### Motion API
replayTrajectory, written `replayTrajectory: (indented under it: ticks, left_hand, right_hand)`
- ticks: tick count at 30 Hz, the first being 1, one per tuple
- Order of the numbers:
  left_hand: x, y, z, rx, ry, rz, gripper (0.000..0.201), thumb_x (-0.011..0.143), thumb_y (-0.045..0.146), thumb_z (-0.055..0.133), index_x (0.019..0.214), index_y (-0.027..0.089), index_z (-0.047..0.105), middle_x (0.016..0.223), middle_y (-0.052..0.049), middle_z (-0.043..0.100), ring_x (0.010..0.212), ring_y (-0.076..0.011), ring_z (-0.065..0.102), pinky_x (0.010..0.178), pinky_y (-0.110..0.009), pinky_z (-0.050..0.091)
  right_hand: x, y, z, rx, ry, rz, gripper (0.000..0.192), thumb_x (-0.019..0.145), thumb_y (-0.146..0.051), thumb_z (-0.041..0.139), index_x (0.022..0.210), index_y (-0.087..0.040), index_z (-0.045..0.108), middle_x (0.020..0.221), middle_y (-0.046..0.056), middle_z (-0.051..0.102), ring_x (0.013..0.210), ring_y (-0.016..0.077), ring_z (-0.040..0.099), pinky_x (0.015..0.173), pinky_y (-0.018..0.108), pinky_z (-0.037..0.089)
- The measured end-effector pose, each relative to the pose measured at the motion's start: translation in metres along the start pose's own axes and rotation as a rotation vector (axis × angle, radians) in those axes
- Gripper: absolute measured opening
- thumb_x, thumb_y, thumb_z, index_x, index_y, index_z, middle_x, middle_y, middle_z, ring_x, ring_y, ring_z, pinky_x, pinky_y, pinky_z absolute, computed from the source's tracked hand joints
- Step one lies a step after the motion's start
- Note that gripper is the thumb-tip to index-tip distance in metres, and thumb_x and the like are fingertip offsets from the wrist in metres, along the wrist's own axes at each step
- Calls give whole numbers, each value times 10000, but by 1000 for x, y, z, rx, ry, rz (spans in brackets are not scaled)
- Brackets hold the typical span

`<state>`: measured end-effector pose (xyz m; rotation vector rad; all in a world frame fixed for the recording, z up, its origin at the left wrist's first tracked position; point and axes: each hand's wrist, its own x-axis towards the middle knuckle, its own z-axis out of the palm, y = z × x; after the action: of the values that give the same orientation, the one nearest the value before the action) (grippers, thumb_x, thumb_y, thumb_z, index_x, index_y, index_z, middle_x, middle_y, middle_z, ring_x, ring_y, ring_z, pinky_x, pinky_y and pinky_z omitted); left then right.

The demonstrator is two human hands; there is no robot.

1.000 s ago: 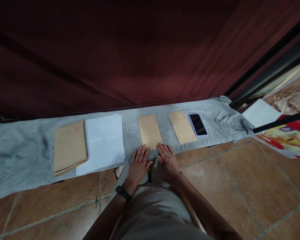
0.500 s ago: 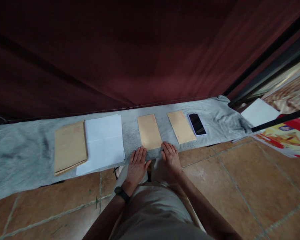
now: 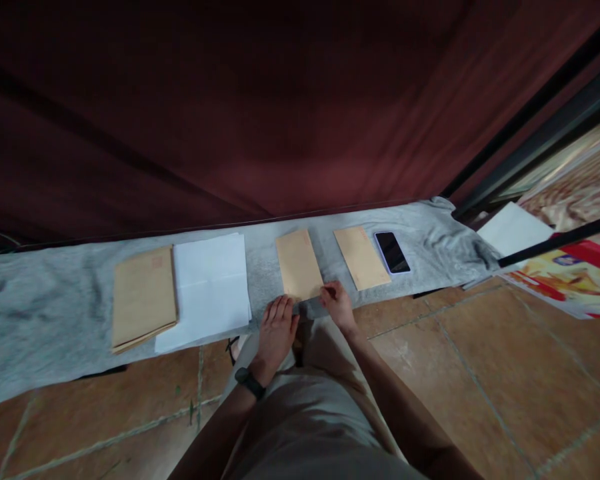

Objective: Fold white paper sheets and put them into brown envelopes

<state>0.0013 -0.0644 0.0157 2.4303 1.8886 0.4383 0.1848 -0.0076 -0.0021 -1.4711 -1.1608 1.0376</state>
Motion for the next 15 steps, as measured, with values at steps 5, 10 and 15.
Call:
replayTrajectory:
  ticks: [5, 10, 15]
  left_hand:
    - [14, 12, -11, 39, 36, -18, 433, 1000, 285, 459, 1377, 103, 568, 1264, -180, 678, 1155, -308, 637, 1009, -445, 496]
    - [37, 28, -27, 19, -12, -76, 460, 992, 223, 455, 1443, 136, 468, 1108, -138, 689, 999, -256, 687, 781, -326, 555]
    - [51, 30, -35, -226, -61, -205, 332, 970, 149, 460, 1294, 196, 513, 1081, -92, 695, 862, -196, 714, 682, -268, 530]
  right_hand:
    - [-6, -20, 11, 48, 18, -12, 315, 887, -520, 577, 932, -208, 572, 743, -1, 668, 642, 159, 651, 616, 287, 549]
    - [-20, -57, 14, -217, -25, -178, 262, 952, -453, 543, 1001, -216, 641, 850, 32, 733, 774, 186, 699, 723, 297, 544]
    - [-30, -83, 17, -339, -123, -345, 258, 1013, -371, 474, 1109, -217, 658, 1035, 60, 750, 914, 199, 712, 838, 322, 556]
